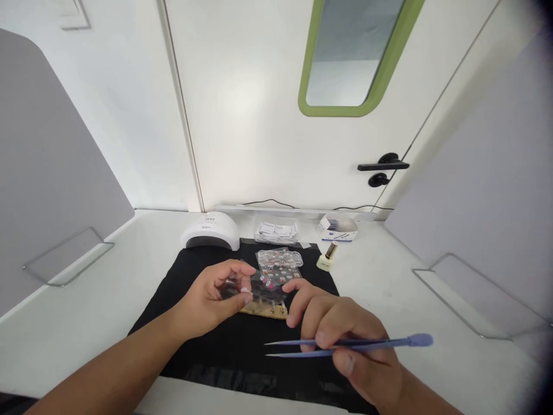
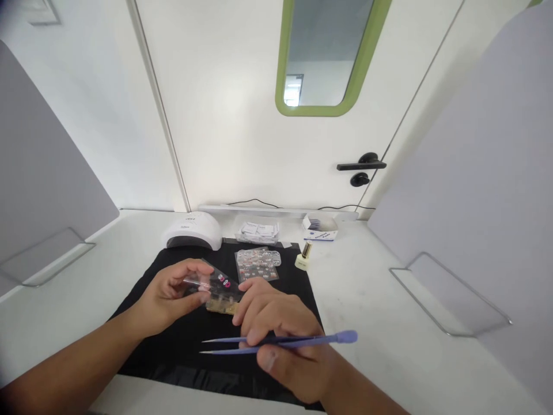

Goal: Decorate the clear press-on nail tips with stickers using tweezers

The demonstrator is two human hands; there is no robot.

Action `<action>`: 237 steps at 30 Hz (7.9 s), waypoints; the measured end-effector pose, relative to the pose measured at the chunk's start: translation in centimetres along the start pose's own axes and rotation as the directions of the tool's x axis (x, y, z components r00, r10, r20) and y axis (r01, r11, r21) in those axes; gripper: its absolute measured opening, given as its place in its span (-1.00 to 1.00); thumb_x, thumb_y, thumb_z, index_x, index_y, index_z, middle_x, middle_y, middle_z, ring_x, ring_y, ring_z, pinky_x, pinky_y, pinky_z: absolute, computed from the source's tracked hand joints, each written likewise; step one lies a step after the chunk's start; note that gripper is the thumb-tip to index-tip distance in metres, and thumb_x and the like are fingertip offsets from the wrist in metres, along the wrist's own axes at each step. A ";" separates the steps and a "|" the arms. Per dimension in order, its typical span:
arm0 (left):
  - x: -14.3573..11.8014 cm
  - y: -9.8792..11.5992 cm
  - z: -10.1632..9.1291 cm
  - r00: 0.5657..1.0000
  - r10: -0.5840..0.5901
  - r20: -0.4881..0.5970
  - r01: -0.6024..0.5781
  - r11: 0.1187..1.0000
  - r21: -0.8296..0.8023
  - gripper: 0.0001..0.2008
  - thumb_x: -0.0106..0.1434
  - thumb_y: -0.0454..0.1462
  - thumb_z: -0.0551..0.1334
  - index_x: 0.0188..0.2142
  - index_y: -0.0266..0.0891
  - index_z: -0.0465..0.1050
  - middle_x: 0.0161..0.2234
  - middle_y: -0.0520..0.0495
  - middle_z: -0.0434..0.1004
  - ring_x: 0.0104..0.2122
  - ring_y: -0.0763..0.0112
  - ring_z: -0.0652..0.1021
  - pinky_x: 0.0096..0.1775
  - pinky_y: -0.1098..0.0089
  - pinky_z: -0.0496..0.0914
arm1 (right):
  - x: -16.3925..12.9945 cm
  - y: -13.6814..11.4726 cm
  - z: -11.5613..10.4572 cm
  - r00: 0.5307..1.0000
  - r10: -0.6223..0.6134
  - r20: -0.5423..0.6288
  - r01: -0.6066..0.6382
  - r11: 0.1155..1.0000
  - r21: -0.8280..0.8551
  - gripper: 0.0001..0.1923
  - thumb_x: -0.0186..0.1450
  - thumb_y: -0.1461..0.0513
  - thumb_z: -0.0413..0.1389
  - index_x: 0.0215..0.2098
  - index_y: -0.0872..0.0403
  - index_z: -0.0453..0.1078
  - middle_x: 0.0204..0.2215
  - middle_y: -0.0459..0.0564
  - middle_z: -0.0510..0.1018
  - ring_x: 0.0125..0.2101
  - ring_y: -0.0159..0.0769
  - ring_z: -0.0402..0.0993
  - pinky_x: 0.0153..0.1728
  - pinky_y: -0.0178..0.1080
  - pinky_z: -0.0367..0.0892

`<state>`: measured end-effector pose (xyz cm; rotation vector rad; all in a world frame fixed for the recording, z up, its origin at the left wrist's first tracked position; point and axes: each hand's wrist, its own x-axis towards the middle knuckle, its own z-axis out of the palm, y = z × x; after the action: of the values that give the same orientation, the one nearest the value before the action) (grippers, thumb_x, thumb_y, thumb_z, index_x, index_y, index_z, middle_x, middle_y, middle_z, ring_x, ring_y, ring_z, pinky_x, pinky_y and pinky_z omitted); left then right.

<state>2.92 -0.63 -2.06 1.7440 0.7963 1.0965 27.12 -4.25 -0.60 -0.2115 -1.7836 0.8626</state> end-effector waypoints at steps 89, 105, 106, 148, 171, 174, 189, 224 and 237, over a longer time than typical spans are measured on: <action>-1.0 -0.2 2.5 0.925 -0.287 0.251 0.304 0.952 -0.035 -0.91 0.26 -0.33 0.33 -0.39 -0.26 0.51 -0.45 0.02 0.49 -0.43 0.48 0.44 -0.36 0.47 0.35 | -3.2 3.2 -0.7 0.950 0.305 -0.064 -0.307 0.951 -0.037 -0.80 0.37 0.14 0.05 -0.17 -0.05 0.51 -0.53 -0.01 0.46 -0.54 -0.25 0.39 -0.46 -0.14 0.39; -1.5 -0.3 2.6 0.807 -0.448 0.384 0.567 0.769 -0.295 -0.96 0.23 -0.34 0.35 -0.33 -0.22 0.52 -0.45 0.04 0.51 -0.48 0.55 0.43 -0.44 0.56 0.35 | -2.8 2.3 -1.7 0.946 0.312 0.088 -0.306 0.949 -0.074 -0.77 0.41 0.16 0.01 -0.08 -0.09 0.48 -0.49 0.03 0.51 -0.53 -0.23 0.44 -0.46 -0.12 0.43; -1.4 -0.2 2.6 0.801 -0.453 0.391 0.575 0.764 -0.293 -0.95 0.22 -0.35 0.35 -0.33 -0.23 0.51 -0.45 0.04 0.51 -0.48 0.54 0.44 -0.44 0.56 0.36 | -2.8 2.3 -1.7 0.946 0.313 0.089 -0.307 0.949 -0.074 -0.78 0.41 0.16 0.01 -0.09 -0.08 0.49 -0.49 0.03 0.51 -0.52 -0.23 0.45 -0.45 -0.12 0.43; -1.3 -0.5 2.5 0.752 -0.437 0.493 0.620 0.723 -0.305 -0.92 0.18 -0.34 0.42 -0.34 -0.27 0.56 -0.43 0.00 0.59 -0.45 0.51 0.54 -0.41 0.54 0.40 | -3.4 2.3 -1.2 0.938 0.347 0.018 -0.348 0.937 0.028 -0.73 0.44 0.11 0.01 -0.35 0.05 0.41 -0.52 -0.09 0.51 -0.55 -0.39 0.47 -0.51 -0.27 0.40; -1.1 -0.4 2.6 0.778 -0.372 0.506 0.560 0.775 -0.292 -0.91 0.17 -0.32 0.43 -0.36 -0.29 0.58 -0.44 -0.04 0.58 -0.45 0.49 0.54 -0.40 0.52 0.43 | -4.3 2.8 -2.0 0.894 0.435 0.108 -0.449 0.865 0.225 -0.75 0.45 0.13 0.01 -0.24 0.02 0.49 -0.43 -0.06 0.50 -0.45 -0.33 0.49 -0.41 -0.21 0.42; -1.1 -0.3 2.6 0.772 -0.373 0.515 0.561 0.780 -0.276 -0.91 0.17 -0.32 0.42 -0.37 -0.30 0.58 -0.44 -0.03 0.56 -0.45 0.50 0.53 -0.40 0.52 0.42 | -4.1 2.9 -1.7 0.894 0.433 0.110 -0.447 0.865 0.228 -0.75 0.45 0.13 0.01 -0.25 0.04 0.49 -0.43 -0.07 0.51 -0.45 -0.35 0.49 -0.41 -0.22 0.41; -0.9 -0.3 2.7 0.781 -0.342 0.523 0.539 0.792 -0.287 -0.95 0.17 -0.37 0.42 -0.37 -0.29 0.59 -0.42 -0.02 0.54 -0.44 0.52 0.52 -0.37 0.54 0.42 | -3.8 3.5 -0.9 0.879 0.472 0.068 -0.451 0.778 0.438 -0.71 0.43 0.13 0.05 -0.34 0.08 0.53 -0.48 -0.06 0.49 -0.49 -0.36 0.42 -0.44 -0.26 0.33; -0.9 -0.6 2.6 0.781 -0.312 0.542 0.520 0.804 -0.287 -0.95 0.19 -0.34 0.41 -0.35 -0.28 0.59 -0.42 -0.02 0.53 -0.44 0.51 0.51 -0.36 0.53 0.42 | -4.0 3.4 -0.9 0.867 0.487 0.105 -0.483 0.772 0.413 -0.72 0.43 0.16 0.06 -0.35 0.09 0.52 -0.47 -0.06 0.49 -0.47 -0.37 0.44 -0.42 -0.25 0.37; -0.9 -0.7 2.8 0.792 -0.287 0.538 0.499 0.813 -0.300 -0.97 0.18 -0.39 0.40 -0.35 -0.30 0.60 -0.41 -0.03 0.55 -0.44 0.51 0.51 -0.36 0.52 0.42 | -4.1 4.2 0.7 0.848 0.529 -0.004 -0.406 0.656 0.637 -0.76 0.28 0.18 0.13 -0.50 0.11 0.47 -0.56 -0.05 0.48 -0.53 -0.39 0.38 -0.50 -0.29 0.22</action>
<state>5.05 -2.13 -3.54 1.2921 0.5291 0.4661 27.06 -3.68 -6.47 -0.3216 -1.1791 1.7057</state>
